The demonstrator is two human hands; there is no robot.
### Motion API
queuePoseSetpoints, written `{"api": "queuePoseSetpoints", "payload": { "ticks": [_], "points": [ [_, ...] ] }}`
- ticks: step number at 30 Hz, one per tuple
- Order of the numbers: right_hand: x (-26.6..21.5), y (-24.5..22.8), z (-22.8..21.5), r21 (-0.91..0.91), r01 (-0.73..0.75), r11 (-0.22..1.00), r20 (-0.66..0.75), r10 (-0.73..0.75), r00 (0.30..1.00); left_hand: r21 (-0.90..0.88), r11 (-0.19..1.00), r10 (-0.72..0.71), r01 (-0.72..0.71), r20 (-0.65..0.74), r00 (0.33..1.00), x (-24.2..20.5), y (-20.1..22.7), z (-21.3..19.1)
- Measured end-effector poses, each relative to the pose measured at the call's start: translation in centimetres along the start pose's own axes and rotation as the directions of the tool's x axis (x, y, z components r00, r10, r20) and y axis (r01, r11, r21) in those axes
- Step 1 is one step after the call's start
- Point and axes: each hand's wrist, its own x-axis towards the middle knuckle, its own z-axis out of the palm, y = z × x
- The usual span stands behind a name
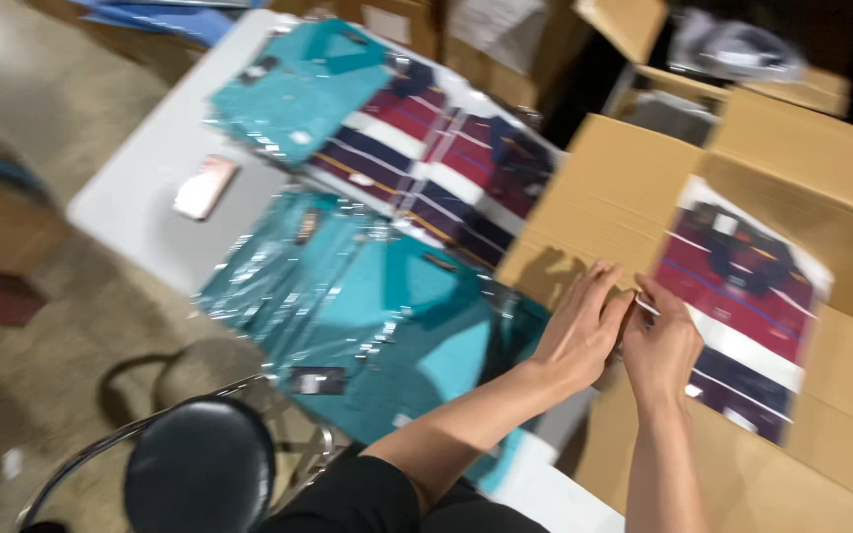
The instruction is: The person picks up individually packaged shirts from a table and places them into a large cardboard box.
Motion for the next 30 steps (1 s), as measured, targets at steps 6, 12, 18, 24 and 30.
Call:
{"api": "queuePoseSetpoints", "payload": {
  "ticks": [6, 12, 18, 24, 30],
  "points": [
    [-1.7, -12.4, 7.4, 0.185, 0.243, 0.952, -0.088, -0.230, 0.969, 0.088, 0.989, -0.082, 0.116, -0.322, 0.943, -2.7, -12.0, -4.2],
    [0.3, -13.2, 23.2, -0.018, 0.020, 1.000, 0.208, -0.016, 0.978, -0.519, 0.547, -0.812, 0.657, -0.140, 0.567, -1.2, -18.5, -15.9],
    [3.8, -3.6, 36.4, -0.242, -0.019, 0.970, 0.219, 0.074, 0.973, 0.132, 0.827, -0.524, 0.546, -0.169, 0.835, -2.4, -29.3, -14.2],
    [6.8, 1.6, 40.0, -0.452, -0.434, 0.779, 0.362, 0.605, 0.710, 0.115, 0.811, -0.579, 0.573, 0.021, 0.815, -1.8, -35.3, -11.5],
    [8.5, 3.7, 37.9, -0.550, -0.412, 0.726, 0.378, 0.657, 0.653, 0.233, 0.786, -0.604, 0.573, 0.092, 0.792, -0.1, -37.3, -11.8]
  ]
}}
